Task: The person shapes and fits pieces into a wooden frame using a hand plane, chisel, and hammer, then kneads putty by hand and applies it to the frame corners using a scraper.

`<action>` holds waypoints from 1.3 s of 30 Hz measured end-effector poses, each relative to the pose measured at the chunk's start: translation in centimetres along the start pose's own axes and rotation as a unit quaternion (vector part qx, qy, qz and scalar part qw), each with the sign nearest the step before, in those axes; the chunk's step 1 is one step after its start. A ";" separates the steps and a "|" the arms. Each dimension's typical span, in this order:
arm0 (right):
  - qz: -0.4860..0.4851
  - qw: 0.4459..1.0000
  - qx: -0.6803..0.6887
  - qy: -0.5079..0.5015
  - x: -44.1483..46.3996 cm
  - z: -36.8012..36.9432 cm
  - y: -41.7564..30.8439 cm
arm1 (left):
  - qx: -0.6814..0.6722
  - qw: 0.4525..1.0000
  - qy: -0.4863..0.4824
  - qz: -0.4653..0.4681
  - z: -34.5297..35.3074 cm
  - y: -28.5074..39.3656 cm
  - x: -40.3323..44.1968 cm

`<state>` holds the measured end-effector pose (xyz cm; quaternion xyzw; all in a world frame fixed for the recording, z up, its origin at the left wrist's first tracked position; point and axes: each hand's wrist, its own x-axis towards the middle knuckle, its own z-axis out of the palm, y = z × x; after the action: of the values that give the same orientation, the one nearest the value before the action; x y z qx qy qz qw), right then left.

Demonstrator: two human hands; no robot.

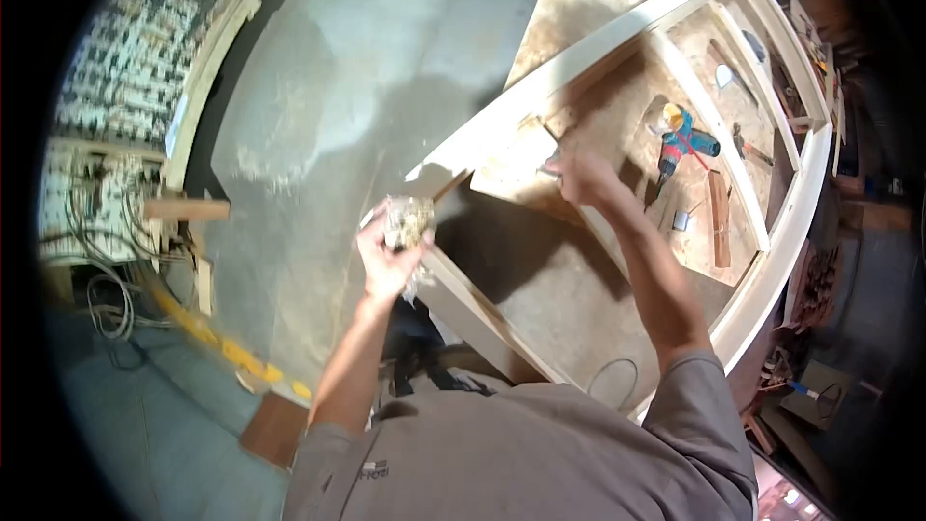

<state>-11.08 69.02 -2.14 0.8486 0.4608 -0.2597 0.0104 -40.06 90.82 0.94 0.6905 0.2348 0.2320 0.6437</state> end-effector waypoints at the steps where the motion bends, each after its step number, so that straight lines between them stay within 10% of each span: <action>1: 0.077 0.989 0.117 0.044 0.4 0.4 -0.3 | 0.009 1.000 -0.004 -0.002 -0.4 -0.7 -0.2; 3: 0.130 0.970 0.135 0.153 1.2 -1.2 -2.2 | -0.041 0.998 -0.019 -0.038 -0.5 -0.6 0.3; 8: 0.164 0.984 0.063 -0.009 -0.9 -1.0 -2.7 | -0.266 0.952 -0.014 -0.150 -5.4 2.2 4.6; 12: 0.198 0.944 0.114 0.239 -3.1 0.2 -4.2 | -0.361 0.902 0.014 -0.237 -15.0 -3.5 12.0; 15: 0.359 0.733 0.544 0.194 -1.4 -7.7 -11.5 | -0.257 0.925 -0.002 -0.280 -19.4 -4.2 18.1; 17: 0.235 0.620 0.680 0.313 2.7 -5.3 -13.6 | -0.219 0.926 -0.060 -0.301 -20.9 -3.6 22.4; 19: 0.247 0.636 0.688 0.248 5.5 -14.3 -20.8 | -0.261 0.909 -0.114 -0.305 -19.2 -0.3 25.3; 21: 0.052 0.625 0.721 0.293 12.1 -9.8 -22.2 | -0.330 0.869 -0.170 -0.328 -15.5 3.5 28.8; 22: 0.113 0.639 0.737 0.188 13.1 -12.6 -23.8 | -0.364 0.843 -0.204 -0.338 -13.8 4.6 30.3; 29: 0.186 0.498 0.799 0.280 19.5 -18.8 -22.2 | -0.242 0.828 -0.394 -0.315 -5.2 5.1 40.5; 32: 0.208 0.511 0.771 0.317 23.5 -19.6 -16.9 | -0.424 0.714 -0.417 -0.369 -2.4 4.1 46.4; 39: 0.218 0.599 0.594 0.491 37.8 -27.6 -3.2 | -0.286 0.835 -0.295 -0.365 8.8 5.4 62.5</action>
<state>14.98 107.33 5.42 0.7425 -0.0577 -0.0100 -0.6673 14.44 122.54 6.94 0.3755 0.1918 -0.1777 0.8892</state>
